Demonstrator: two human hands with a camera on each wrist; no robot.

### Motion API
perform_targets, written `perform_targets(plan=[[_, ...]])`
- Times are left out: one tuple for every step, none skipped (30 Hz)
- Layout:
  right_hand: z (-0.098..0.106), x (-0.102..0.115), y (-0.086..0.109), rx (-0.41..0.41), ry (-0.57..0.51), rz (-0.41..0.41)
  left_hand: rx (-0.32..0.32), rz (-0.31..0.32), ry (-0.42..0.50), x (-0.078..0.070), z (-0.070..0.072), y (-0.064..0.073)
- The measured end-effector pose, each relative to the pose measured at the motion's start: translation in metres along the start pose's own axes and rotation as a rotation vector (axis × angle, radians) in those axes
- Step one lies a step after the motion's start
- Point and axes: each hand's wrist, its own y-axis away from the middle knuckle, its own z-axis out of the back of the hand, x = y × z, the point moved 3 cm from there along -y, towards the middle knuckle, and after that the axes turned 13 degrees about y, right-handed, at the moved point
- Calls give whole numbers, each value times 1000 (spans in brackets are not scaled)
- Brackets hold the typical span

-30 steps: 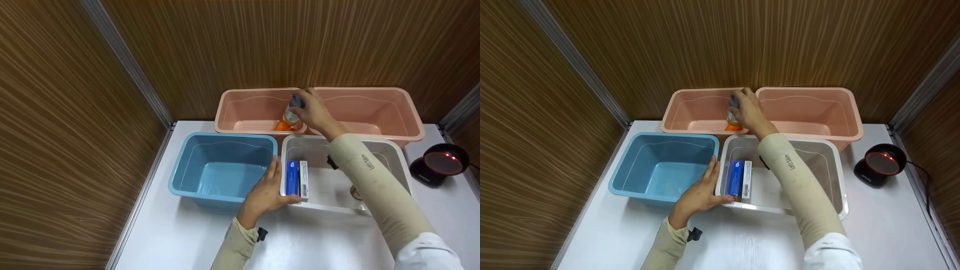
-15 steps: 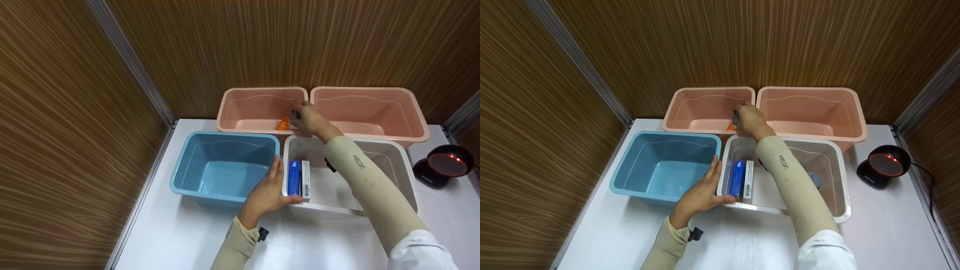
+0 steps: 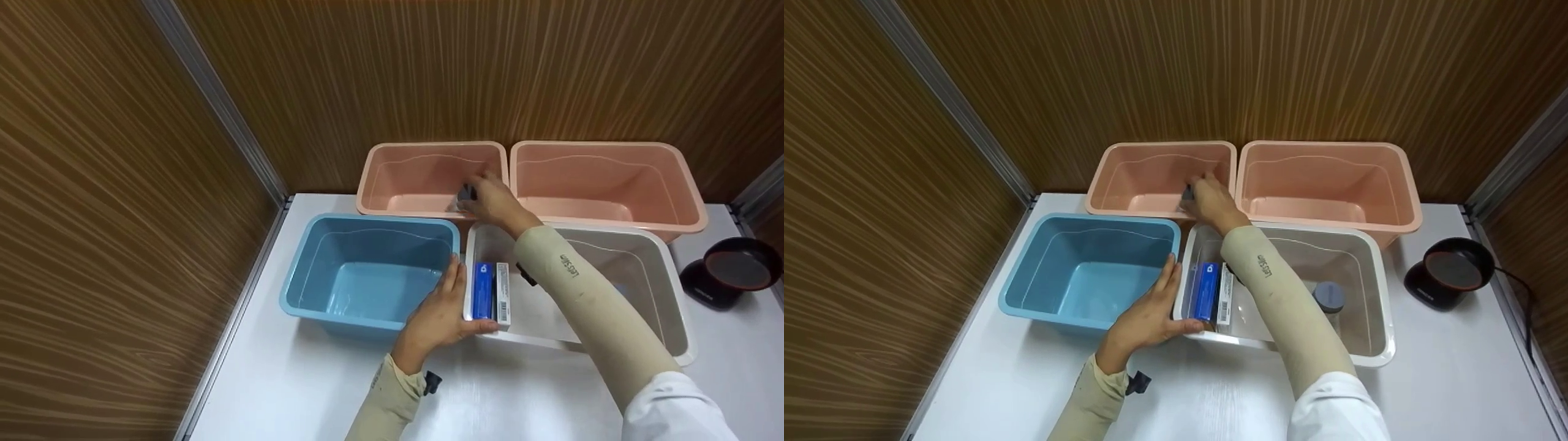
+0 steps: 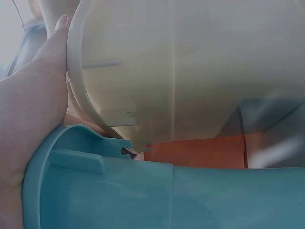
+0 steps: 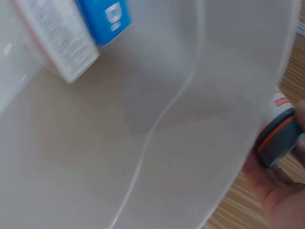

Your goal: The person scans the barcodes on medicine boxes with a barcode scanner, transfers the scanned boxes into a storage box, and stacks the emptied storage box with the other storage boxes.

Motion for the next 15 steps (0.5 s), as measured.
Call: perform_targets(plan=[[-2, -1, 0, 16, 24, -1, -2, -9, 0, 0, 0, 0], [-3, -1, 1, 27, 45, -5, -3, -17, -3, -1, -1, 0], [-4, -1, 1, 35, 59, -8, -4, -22, -4, -1, -1, 0], [-5, -1, 1, 41, 70, -10, -4, -28, 1, -1, -1, 0], [-6, -1, 1, 43, 75, -13, -5, -31, 3, -1, -1, 0], [-6, 1, 0, 45, 76, -17, -7, -31, 0, -1, -1, 1], [-6, 2, 0, 50, 73, -17, -8, -29, -3, -1, -1, 1], [-6, 4, -1, 55, 73, -16, -9, -27, -3, 0, 0, 1], [-6, 5, -2, 60, 71, -17, -11, -26, -1, 0, 0, 1], [-7, 7, -2, 64, 72, -18, -12, -25, 3, 0, 0, 1], [-7, 8, -3, 64, 78, -17, -12, -25, 3, 1, 0, 1], [-8, 9, -4, 69, 83, -16, -13, -26, 2, 1, 0, 1], [-8, 10, -5, 70, 91, -14, -12, -25, 2, 1, 0, 1], [-9, 10, -5, 69, 100, -11, -13, -26, 2, 1, 0, 1], [-10, 10, -6, 69, 104, -9, -12, -24, -1, 1, 0, 1]])
